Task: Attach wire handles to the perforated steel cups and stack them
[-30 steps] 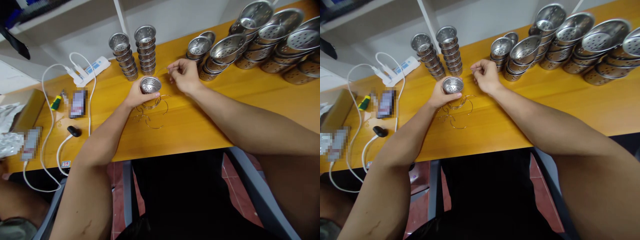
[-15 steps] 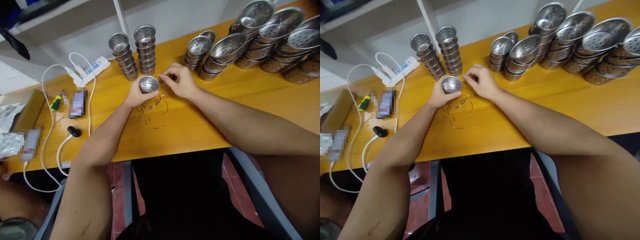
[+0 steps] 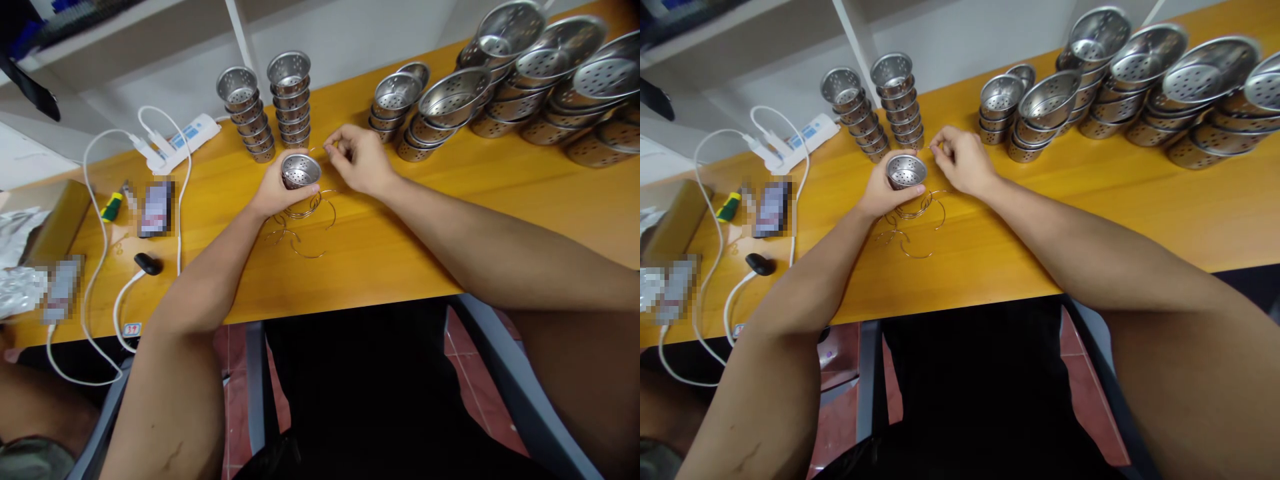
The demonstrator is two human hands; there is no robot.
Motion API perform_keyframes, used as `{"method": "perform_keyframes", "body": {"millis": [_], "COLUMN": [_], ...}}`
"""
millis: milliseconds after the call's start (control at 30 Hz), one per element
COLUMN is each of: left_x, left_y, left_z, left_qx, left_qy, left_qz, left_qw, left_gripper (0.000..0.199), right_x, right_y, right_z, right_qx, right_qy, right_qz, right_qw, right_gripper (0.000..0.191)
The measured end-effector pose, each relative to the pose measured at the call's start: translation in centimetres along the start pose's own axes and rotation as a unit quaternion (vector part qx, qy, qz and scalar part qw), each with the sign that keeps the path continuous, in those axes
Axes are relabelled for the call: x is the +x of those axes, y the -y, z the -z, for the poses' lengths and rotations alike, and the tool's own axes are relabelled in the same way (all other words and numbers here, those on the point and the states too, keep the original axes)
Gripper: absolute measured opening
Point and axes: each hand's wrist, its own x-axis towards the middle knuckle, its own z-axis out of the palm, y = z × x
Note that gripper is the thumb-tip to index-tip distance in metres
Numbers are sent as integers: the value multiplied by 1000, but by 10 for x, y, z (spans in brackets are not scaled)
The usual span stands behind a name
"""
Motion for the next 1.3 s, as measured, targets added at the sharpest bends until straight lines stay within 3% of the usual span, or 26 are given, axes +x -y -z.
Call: {"method": "perform_keyframes", "body": {"millis": [100,233,500,733,900,1000,1300], "left_x": [1,4,4,3,3,3,5], "left_y": [5,7,-12,-7,-17,-18,-1], "left_z": [-1,-4,-11,-10,-11,-10,-4], "left_qx": [0,8,-5,19,34,22,-36], "left_qy": [-25,-50,-63,-31,-40,-34,-21], "left_qz": [8,9,23,4,7,4,-11], "left_qw": [1000,999,998,999,999,999,999], "left_gripper": [107,110,118,121,111,108,96], "right_x": [2,-4,-9,-9,-10,-10,-3], "right_y": [3,20,34,34,42,47,52], "right_z": [3,0,-12,-15,-20,-17,16], "right_qx": [35,72,73,76,105,150,283], "right_qy": [-14,18,26,18,18,23,135], "right_qz": [-7,-3,-29,-30,-46,-44,-38], "right_qw": [999,997,997,996,993,987,949], "right_gripper": [55,53,43,31,27,33,73]}}
